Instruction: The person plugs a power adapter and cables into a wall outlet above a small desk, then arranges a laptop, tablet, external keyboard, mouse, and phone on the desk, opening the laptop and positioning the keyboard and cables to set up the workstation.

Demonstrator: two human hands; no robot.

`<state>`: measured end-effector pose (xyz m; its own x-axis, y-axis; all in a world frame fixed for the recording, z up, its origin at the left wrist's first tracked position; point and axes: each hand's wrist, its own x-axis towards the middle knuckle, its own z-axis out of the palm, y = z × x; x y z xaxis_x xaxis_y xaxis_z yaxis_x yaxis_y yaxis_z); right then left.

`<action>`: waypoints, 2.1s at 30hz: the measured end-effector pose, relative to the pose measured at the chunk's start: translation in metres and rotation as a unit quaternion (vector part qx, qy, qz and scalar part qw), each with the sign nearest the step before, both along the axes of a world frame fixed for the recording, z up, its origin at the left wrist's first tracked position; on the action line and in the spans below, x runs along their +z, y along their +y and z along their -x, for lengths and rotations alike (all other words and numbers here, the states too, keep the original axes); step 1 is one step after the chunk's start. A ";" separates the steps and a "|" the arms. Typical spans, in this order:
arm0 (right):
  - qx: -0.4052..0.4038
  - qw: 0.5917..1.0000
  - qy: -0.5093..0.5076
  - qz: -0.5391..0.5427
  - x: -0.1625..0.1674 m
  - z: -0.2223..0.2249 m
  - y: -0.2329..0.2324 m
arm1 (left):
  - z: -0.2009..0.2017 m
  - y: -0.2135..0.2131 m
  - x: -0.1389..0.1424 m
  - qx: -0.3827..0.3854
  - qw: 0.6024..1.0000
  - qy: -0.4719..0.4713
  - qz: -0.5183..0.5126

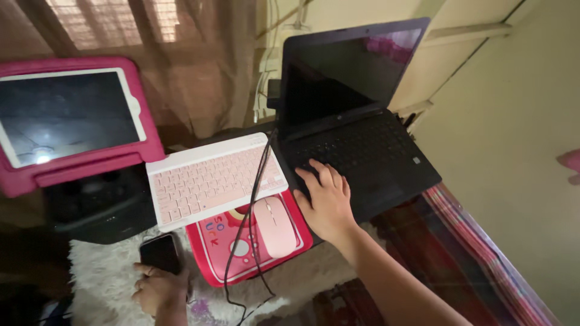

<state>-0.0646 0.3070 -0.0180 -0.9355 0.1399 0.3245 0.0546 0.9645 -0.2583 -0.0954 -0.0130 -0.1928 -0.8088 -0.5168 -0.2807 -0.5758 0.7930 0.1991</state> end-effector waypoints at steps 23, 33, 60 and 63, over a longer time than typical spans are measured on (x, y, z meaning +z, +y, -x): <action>0.082 0.985 0.134 -0.068 0.166 0.145 0.250 | 0.136 0.217 0.333 -0.419 0.737 0.519 -0.112; 0.151 0.984 -0.040 -0.090 0.185 0.218 0.333 | 0.193 0.288 0.339 -0.405 0.834 0.372 -0.047; 0.294 0.955 -0.029 -0.010 0.107 0.024 0.385 | 0.017 0.292 0.297 -0.630 0.729 0.266 0.021; 0.290 0.951 -0.103 -0.032 0.068 0.004 0.399 | -0.003 0.291 0.251 -0.660 0.695 0.278 0.062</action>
<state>-0.0689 0.7057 0.0503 -0.8942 -0.4324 0.1160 -0.4477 0.8615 -0.2394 -0.0924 0.2781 0.0579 -0.5664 0.7866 0.2459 0.8088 0.5879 -0.0178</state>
